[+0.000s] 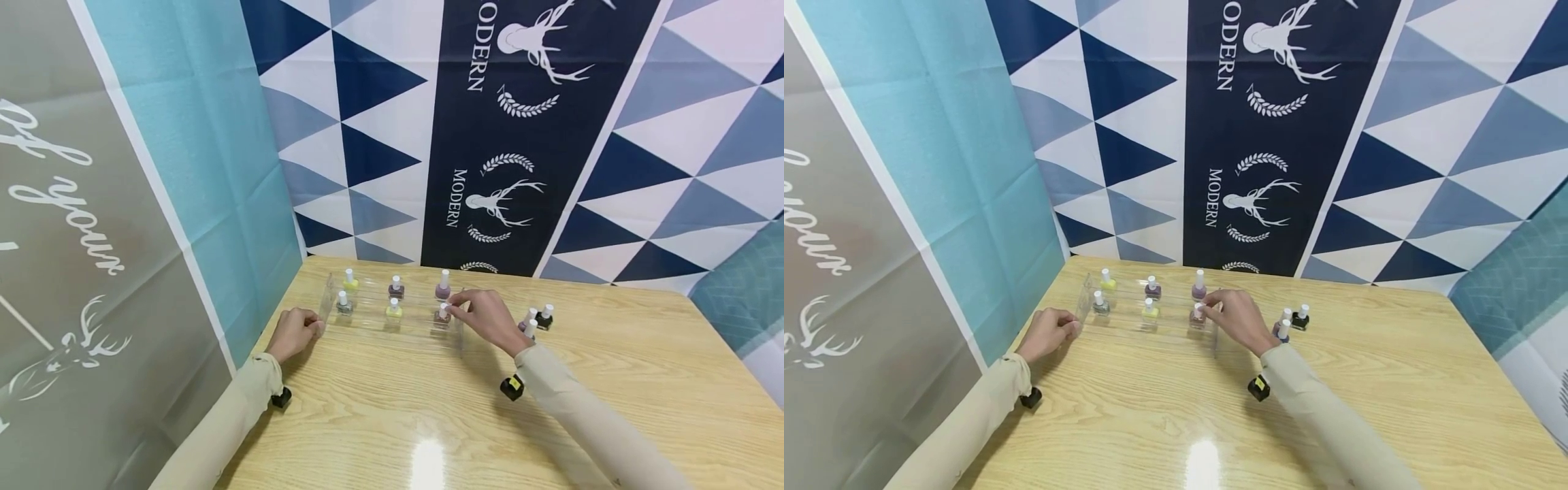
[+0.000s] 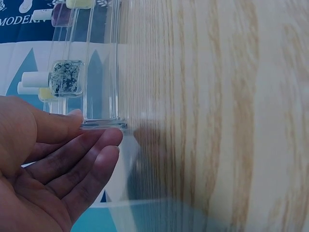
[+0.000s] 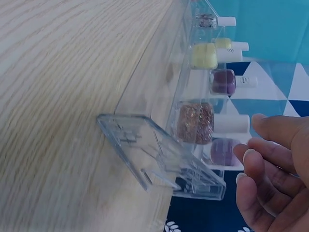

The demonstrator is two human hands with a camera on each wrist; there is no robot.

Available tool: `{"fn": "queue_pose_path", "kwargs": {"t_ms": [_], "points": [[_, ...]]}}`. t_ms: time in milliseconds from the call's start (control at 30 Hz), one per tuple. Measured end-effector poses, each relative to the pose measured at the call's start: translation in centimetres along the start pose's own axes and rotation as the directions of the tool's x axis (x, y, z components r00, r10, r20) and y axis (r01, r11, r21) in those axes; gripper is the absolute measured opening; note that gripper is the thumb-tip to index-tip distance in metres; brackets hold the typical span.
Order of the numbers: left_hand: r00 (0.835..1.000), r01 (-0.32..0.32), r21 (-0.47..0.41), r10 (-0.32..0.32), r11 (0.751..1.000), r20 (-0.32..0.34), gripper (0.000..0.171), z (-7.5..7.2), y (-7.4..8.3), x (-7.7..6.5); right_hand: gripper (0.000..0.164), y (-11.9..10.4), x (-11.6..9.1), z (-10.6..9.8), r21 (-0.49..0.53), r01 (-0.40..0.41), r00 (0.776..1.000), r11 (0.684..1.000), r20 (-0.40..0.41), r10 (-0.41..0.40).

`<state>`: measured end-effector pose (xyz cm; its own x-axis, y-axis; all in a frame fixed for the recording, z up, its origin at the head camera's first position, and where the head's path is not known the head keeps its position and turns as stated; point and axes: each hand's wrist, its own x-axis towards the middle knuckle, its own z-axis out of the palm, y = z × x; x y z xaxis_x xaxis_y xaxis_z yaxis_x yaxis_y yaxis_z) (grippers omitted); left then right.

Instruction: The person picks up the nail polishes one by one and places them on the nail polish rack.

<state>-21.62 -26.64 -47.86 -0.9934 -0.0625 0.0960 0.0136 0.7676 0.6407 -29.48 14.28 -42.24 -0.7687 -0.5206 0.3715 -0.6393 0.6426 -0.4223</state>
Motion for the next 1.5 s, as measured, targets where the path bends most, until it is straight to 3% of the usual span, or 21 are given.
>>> {"fn": "queue_pose_path", "kwargs": {"t_ms": [467,1000,1200,1500], "points": [[1.0,-0.024,0.001,0.024,1.0,-0.002,0.017,0.2,-0.3,0.0,0.012,2.0,-2.0,-3.5,-0.067,-0.043,0.998,0.997,-0.045,0.04],[1.0,-0.013,-0.006,0.013,1.0,0.008,0.021,0.2,-0.2,0.1,0.012,5.6,-6.4,-7.3,-0.125,-0.11,0.993,0.986,-0.066,0.102],[1.0,-0.017,0.007,0.017,1.0,-0.002,0.019,0.2,-0.2,0.1,0.015,6.5,-8.1,-8.1,-0.138,-0.157,0.987,0.978,-0.036,0.154],[1.0,-0.014,0.001,0.014,1.0,-0.001,0.018,0.0,0.0,0.0,0.015,7.5,-9.5,-8.0,-0.157,-0.154,0.988,0.976,-0.024,0.152]]}}
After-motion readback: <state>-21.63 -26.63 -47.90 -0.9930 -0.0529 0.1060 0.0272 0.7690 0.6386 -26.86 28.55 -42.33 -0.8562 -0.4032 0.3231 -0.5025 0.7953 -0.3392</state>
